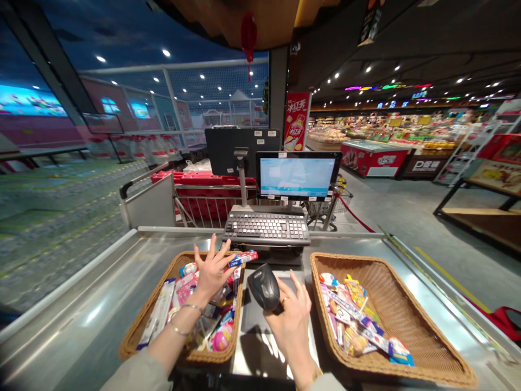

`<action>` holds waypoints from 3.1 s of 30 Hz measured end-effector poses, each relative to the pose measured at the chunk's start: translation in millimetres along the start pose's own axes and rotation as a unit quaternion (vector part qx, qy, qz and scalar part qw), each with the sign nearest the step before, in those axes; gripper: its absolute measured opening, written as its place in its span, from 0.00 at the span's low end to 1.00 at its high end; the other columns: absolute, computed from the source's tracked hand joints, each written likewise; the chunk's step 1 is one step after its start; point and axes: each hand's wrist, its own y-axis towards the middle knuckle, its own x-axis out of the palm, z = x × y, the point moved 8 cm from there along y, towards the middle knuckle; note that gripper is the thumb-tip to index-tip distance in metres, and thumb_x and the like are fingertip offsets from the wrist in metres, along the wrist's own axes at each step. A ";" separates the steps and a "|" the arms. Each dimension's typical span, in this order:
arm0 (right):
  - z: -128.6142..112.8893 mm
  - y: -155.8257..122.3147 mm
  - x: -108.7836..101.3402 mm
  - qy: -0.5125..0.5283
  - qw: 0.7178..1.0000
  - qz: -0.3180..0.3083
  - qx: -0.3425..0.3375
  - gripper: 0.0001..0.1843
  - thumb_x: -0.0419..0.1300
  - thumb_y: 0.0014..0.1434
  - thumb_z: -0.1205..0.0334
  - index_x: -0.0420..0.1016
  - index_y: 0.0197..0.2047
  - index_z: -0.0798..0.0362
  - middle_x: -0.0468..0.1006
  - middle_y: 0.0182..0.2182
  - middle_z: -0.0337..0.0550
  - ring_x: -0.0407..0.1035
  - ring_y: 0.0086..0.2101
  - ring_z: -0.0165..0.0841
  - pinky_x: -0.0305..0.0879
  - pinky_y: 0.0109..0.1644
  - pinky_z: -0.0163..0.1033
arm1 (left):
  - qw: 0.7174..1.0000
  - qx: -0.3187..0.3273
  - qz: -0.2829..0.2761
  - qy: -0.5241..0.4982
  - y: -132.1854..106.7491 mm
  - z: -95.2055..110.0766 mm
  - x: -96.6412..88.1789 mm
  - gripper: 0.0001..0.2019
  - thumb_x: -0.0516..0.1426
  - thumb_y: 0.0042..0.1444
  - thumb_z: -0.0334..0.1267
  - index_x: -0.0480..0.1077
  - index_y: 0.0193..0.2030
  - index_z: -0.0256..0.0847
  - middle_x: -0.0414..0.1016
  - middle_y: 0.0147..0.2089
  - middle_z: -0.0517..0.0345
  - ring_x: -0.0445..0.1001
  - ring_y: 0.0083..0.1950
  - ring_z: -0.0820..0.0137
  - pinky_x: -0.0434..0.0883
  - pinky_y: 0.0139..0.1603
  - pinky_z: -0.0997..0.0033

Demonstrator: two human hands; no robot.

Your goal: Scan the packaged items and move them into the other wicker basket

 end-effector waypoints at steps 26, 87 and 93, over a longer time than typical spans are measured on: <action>0.1 0.5 -6.6 -0.009 1.000 -0.009 -0.003 0.17 0.60 0.46 0.68 0.83 0.38 0.44 0.82 0.49 0.39 0.61 0.63 0.53 0.55 0.64 0.67 | 1.000 0.007 0.001 -0.008 2.6 8.3 6.9 0.12 0.62 0.58 0.43 0.78 0.50 0.54 0.72 0.64 0.55 0.55 0.74 0.43 0.30 0.68 0.19; 118.6 -58.5 -114.9 -0.183 0.963 0.145 0.132 0.26 0.65 0.54 0.46 0.79 0.54 0.46 0.79 0.55 0.47 0.61 0.61 0.54 0.53 0.63 0.62 | 0.965 0.205 0.016 -0.160 64.2 175.6 78.4 0.11 0.62 0.59 0.41 0.78 0.49 0.52 0.74 0.63 0.52 0.56 0.73 0.43 0.34 0.66 0.17; 126.4 -66.8 -132.2 -0.164 0.955 0.178 0.170 0.23 0.66 0.52 0.47 0.81 0.49 0.48 0.80 0.53 0.51 0.60 0.62 0.55 0.54 0.63 0.63 | 0.959 0.221 0.014 -0.179 66.3 194.8 87.9 0.11 0.62 0.59 0.41 0.78 0.49 0.53 0.74 0.63 0.51 0.55 0.74 0.44 0.33 0.67 0.18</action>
